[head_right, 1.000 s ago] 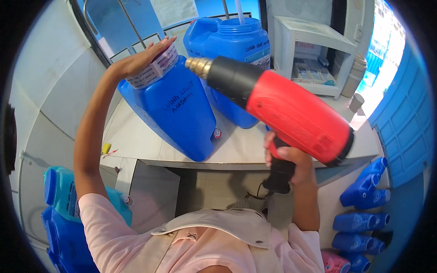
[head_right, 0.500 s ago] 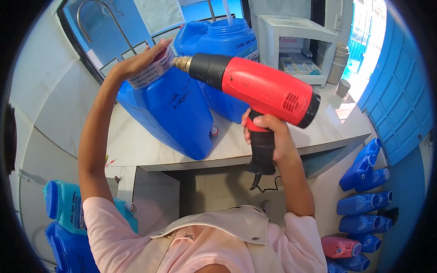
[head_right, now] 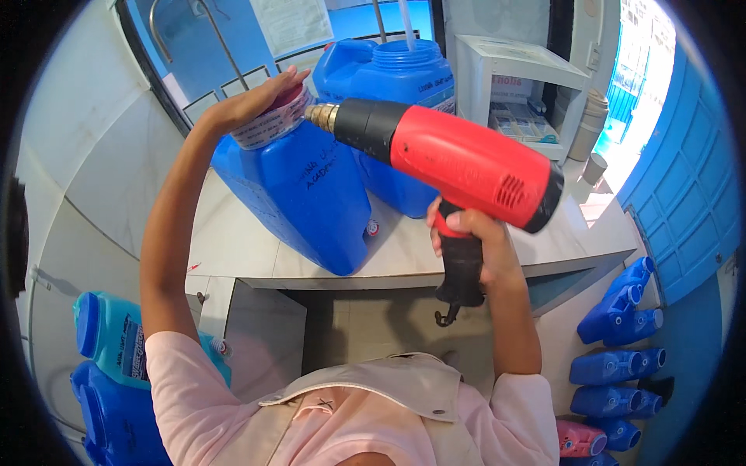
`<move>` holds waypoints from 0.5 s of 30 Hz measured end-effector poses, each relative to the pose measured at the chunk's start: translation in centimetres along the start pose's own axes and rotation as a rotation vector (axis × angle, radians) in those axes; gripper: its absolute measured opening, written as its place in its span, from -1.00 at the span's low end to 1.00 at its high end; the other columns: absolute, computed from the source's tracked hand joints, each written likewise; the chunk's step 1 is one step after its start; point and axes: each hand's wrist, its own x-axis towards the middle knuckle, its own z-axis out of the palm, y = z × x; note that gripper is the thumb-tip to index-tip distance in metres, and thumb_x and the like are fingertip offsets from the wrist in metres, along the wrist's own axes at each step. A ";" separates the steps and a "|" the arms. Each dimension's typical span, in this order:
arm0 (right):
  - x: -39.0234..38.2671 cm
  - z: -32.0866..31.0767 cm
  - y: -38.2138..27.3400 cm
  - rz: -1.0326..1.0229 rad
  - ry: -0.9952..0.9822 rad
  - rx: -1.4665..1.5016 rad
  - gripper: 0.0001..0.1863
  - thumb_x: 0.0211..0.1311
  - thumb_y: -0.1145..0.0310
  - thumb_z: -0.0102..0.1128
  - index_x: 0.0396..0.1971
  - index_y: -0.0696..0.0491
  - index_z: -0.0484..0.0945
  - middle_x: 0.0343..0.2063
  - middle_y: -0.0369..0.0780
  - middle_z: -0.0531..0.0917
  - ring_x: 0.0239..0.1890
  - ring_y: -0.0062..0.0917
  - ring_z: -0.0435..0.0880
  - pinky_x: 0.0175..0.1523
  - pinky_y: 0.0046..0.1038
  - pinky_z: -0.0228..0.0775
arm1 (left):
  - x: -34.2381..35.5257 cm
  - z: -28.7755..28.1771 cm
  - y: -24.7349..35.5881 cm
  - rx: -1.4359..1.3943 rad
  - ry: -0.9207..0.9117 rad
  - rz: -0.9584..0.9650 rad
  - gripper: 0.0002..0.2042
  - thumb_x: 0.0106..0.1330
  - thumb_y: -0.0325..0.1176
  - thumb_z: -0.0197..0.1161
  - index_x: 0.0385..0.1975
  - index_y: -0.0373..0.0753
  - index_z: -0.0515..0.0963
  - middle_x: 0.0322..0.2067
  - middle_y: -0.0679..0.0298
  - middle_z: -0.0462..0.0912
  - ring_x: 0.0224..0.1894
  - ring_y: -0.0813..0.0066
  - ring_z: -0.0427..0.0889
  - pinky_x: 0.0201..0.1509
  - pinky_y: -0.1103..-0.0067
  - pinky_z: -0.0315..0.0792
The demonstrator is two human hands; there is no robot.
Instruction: The person fills large blue plastic water containers from a tap, places caps on them, and uses a heat gun to seal security plastic over the caps.
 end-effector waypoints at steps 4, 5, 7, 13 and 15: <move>-2.2 2.8 0.9 -0.082 0.040 -0.188 -0.68 -0.15 0.40 0.11 -0.30 0.19 0.45 -0.46 -0.22 0.51 -0.50 -0.58 0.52 -0.37 -0.56 0.38 | -0.1 -0.2 0.2 -0.062 -0.088 0.064 -0.24 0.20 0.35 -0.52 0.30 -0.03 -0.05 0.28 0.19 0.02 0.31 0.28 -0.01 0.35 0.38 -0.18; -2.6 3.7 1.1 -0.079 0.063 -0.279 -0.64 -0.17 0.37 0.11 -0.29 0.21 0.43 -0.47 -0.20 0.50 -0.51 -0.57 0.51 -0.39 -0.56 0.39 | 0.1 -0.3 -0.1 -0.074 -0.099 0.071 -0.24 0.20 0.35 -0.52 0.30 -0.06 -0.05 0.28 0.19 0.02 0.31 0.30 0.00 0.35 0.41 -0.18; -3.5 5.2 1.5 -0.076 0.118 -0.464 -0.55 -0.21 0.30 0.10 -0.26 0.25 0.39 -0.47 -0.16 0.47 -0.53 -0.55 0.50 -0.42 -0.56 0.39 | 0.0 -0.4 -0.4 -0.087 -0.101 0.093 -0.22 0.20 0.34 -0.53 0.29 -0.10 -0.06 0.28 0.19 0.02 0.31 0.34 0.00 0.35 0.46 -0.19; -4.6 6.5 4.5 -0.268 0.128 -0.792 -0.68 -0.10 0.48 0.25 -0.26 0.17 0.47 -0.44 -0.23 0.54 -0.43 -0.59 0.53 -0.31 -0.54 0.40 | -1.1 -0.7 0.5 -0.143 -0.068 0.040 -0.23 0.19 0.35 -0.56 0.29 -0.05 -0.04 0.28 0.19 0.01 0.31 0.34 0.00 0.36 0.43 -0.20; -4.8 8.7 5.0 -0.236 0.210 -0.655 -0.66 -0.12 0.48 0.31 -0.26 0.15 0.49 -0.43 -0.24 0.56 -0.40 -0.58 0.55 -0.26 -0.53 0.41 | -1.4 -1.0 1.2 -0.137 -0.053 0.020 -0.24 0.19 0.34 -0.57 0.29 -0.03 -0.03 0.28 0.18 0.01 0.32 0.33 -0.01 0.36 0.40 -0.22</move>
